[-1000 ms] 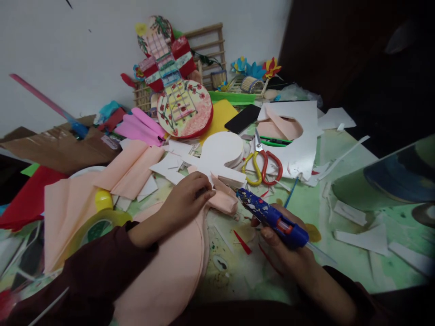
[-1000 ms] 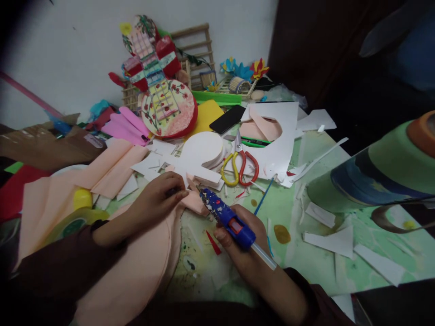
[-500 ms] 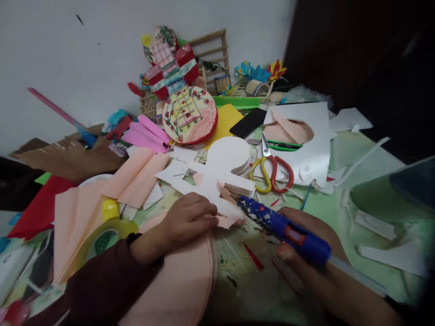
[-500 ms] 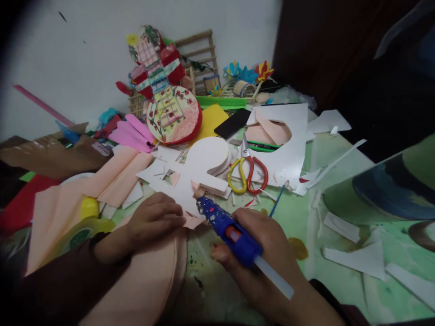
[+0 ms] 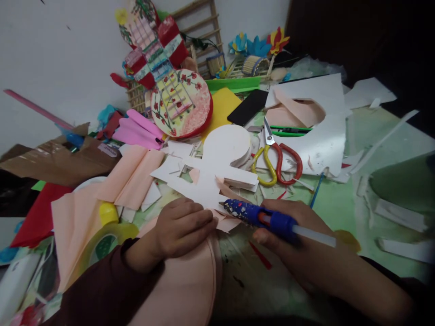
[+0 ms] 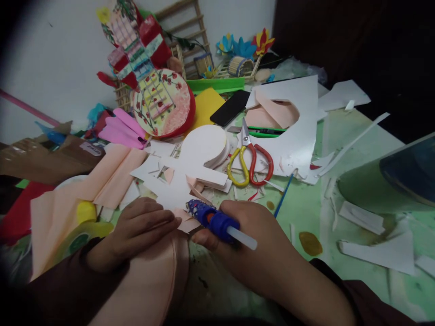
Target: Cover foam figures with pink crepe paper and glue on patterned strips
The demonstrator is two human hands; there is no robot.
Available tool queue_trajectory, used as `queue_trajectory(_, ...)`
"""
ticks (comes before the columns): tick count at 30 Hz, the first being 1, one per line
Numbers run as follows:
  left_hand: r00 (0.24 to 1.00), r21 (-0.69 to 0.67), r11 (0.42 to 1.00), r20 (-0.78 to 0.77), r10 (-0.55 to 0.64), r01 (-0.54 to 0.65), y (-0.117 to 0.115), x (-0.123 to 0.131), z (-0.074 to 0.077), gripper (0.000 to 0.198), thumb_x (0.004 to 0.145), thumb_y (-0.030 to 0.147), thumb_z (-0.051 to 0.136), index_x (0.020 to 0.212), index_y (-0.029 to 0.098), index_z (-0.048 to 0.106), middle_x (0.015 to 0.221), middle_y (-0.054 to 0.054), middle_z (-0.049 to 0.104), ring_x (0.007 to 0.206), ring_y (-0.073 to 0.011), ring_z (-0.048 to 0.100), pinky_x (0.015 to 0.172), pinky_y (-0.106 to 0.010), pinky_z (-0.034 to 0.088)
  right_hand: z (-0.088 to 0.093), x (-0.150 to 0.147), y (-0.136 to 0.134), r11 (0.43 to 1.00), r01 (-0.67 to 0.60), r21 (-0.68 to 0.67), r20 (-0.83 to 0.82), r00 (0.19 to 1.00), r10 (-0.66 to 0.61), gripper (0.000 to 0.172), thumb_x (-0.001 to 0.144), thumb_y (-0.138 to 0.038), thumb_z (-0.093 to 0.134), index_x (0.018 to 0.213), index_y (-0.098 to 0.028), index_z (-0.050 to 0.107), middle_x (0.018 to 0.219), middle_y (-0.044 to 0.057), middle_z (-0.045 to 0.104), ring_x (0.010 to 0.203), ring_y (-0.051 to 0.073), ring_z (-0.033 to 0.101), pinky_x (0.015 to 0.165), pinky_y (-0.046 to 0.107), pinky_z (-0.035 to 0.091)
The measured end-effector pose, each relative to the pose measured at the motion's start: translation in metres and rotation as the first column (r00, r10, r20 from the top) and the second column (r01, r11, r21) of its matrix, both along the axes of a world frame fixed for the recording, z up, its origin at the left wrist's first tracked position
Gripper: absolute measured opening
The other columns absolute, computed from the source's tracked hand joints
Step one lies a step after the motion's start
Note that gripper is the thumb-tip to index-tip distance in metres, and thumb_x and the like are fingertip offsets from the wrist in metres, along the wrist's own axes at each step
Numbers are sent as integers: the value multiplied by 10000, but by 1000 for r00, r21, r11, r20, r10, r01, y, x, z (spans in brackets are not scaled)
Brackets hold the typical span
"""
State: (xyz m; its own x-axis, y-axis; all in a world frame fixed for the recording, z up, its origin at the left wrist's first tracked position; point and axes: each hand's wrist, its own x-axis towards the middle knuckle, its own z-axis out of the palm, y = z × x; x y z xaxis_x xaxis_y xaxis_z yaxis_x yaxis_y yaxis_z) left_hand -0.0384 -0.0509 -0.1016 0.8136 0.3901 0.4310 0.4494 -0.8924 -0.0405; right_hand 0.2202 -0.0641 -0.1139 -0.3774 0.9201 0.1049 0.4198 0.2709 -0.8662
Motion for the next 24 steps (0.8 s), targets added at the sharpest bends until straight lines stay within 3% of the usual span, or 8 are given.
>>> queue_trajectory(5,999,1,1000,47,-4,4,0,-7,-10,182,883,106,565,1001,213,652,860,-22,694,742,-149,608,584,-291,465,-1,-6,4,1000,19,10,-15,1000,-19,490,840,-653,527,587,-233,526,517,-11,542,444,129,468,400,268,275)
queue_trajectory(8,999,-22,1000,43,9,-8,0,-9,-12,222,906,118,526,1043,246,645,862,-11,696,740,-146,609,584,-287,475,-3,-8,5,997,61,50,-26,998,-59,502,844,-674,501,597,-247,591,531,11,563,457,145,481,416,283,264)
queue_trajectory(14,999,-48,998,42,34,-32,-1,-13,-15,282,933,164,478,1121,303,635,844,-17,704,704,-160,616,568,-306,480,1,-11,7,1000,19,12,-9,1000,-19,370,843,-588,579,705,-262,685,626,5,658,533,151,578,435,261,313)
queue_trajectory(21,998,-40,999,66,20,-18,1,-6,-11,227,908,128,535,1059,253,649,849,-14,695,737,-154,611,568,-293,462,1,-13,8,998,45,38,92,995,-49,450,817,-609,599,577,-228,606,477,-23,573,396,104,449,400,244,224)
queue_trajectory(24,998,-23,1000,63,15,-14,0,-7,-12,210,899,117,548,1045,231,649,850,-19,692,757,-155,608,579,-290,465,0,-12,9,999,17,40,101,995,-21,490,830,-649,551,585,-231,617,490,-23,596,401,106,458,405,243,210)
